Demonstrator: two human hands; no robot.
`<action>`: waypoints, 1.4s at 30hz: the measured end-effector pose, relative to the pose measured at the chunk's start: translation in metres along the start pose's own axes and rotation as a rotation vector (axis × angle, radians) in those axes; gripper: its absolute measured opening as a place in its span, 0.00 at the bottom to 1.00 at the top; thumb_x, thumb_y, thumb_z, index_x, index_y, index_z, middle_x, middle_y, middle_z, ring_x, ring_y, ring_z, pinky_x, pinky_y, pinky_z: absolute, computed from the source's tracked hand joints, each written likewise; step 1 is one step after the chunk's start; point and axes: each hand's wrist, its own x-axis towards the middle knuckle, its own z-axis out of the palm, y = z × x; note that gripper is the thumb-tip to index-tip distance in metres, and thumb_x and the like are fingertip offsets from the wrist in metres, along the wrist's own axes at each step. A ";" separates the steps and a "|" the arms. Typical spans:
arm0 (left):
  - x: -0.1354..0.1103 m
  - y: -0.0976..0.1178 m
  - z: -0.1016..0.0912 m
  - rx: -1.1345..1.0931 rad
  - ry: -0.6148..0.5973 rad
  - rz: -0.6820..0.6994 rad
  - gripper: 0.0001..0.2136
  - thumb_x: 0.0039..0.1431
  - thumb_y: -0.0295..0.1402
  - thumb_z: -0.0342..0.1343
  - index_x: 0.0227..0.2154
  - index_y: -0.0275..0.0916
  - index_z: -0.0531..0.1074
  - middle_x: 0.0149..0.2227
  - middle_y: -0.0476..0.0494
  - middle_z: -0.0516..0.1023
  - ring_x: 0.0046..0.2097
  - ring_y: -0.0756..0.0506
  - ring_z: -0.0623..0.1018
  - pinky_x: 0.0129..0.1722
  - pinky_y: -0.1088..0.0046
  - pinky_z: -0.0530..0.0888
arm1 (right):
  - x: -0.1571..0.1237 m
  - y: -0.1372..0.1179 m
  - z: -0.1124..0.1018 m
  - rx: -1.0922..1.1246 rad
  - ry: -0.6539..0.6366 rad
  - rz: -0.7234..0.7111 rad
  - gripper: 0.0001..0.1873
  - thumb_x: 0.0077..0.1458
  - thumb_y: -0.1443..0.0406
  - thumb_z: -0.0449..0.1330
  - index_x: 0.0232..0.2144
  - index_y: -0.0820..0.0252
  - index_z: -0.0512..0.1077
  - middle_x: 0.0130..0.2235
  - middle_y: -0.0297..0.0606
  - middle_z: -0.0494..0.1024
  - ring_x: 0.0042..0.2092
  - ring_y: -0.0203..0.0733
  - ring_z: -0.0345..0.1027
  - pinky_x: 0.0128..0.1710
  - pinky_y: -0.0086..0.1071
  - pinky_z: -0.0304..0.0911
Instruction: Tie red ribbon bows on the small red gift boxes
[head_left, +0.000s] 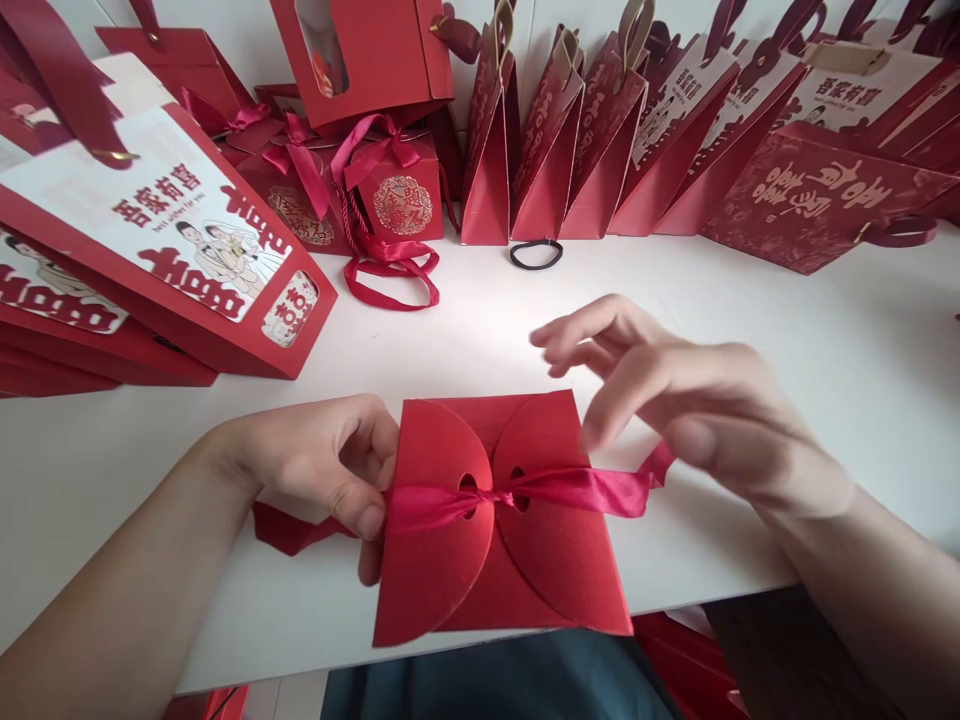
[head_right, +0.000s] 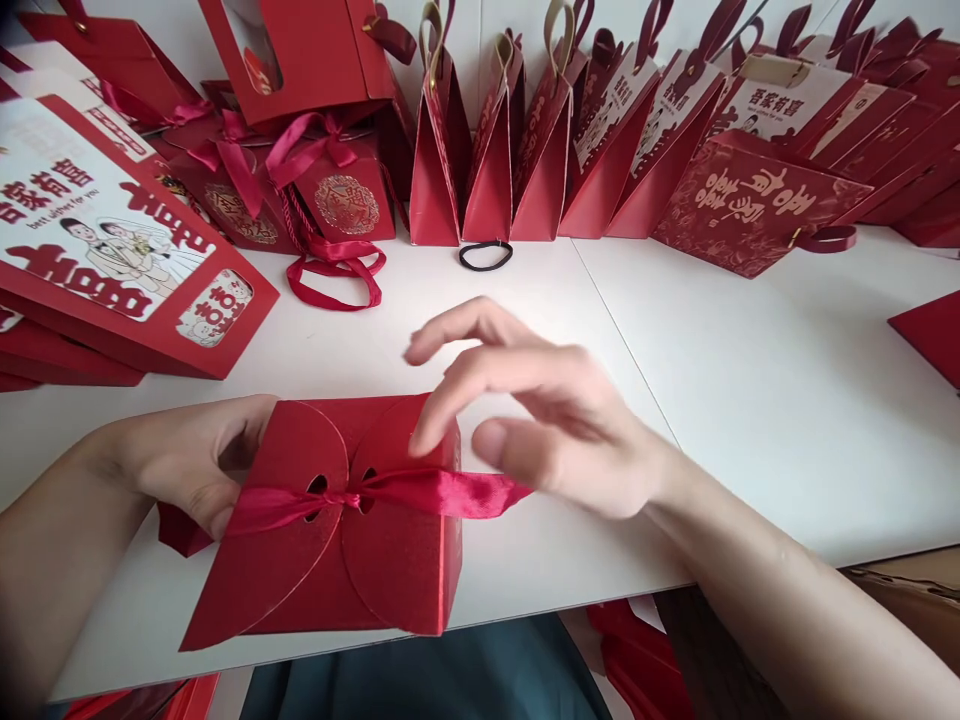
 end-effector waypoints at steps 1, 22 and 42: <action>0.000 0.000 0.000 0.002 -0.007 -0.003 0.14 0.47 0.40 0.64 0.30 0.32 0.77 0.30 0.42 0.80 0.33 0.43 0.78 0.35 0.69 0.75 | 0.000 -0.002 0.005 0.001 -0.042 0.016 0.11 0.58 0.59 0.56 0.31 0.58 0.75 0.45 0.43 0.69 0.57 0.50 0.56 0.56 0.44 0.56; -0.001 0.003 0.001 -0.015 0.001 -0.030 0.13 0.47 0.39 0.65 0.28 0.32 0.77 0.28 0.41 0.81 0.31 0.44 0.78 0.32 0.72 0.74 | 0.001 -0.008 0.007 0.126 0.022 0.187 0.26 0.58 0.56 0.57 0.13 0.60 0.61 0.37 0.41 0.71 0.45 0.46 0.66 0.49 0.42 0.61; -0.002 0.002 0.003 0.010 0.028 -0.017 0.09 0.46 0.33 0.65 0.28 0.32 0.77 0.27 0.43 0.80 0.31 0.44 0.78 0.32 0.71 0.74 | 0.001 -0.002 -0.009 0.234 -0.468 0.541 0.17 0.57 0.57 0.60 0.23 0.64 0.69 0.22 0.29 0.61 0.24 0.28 0.50 0.22 0.25 0.48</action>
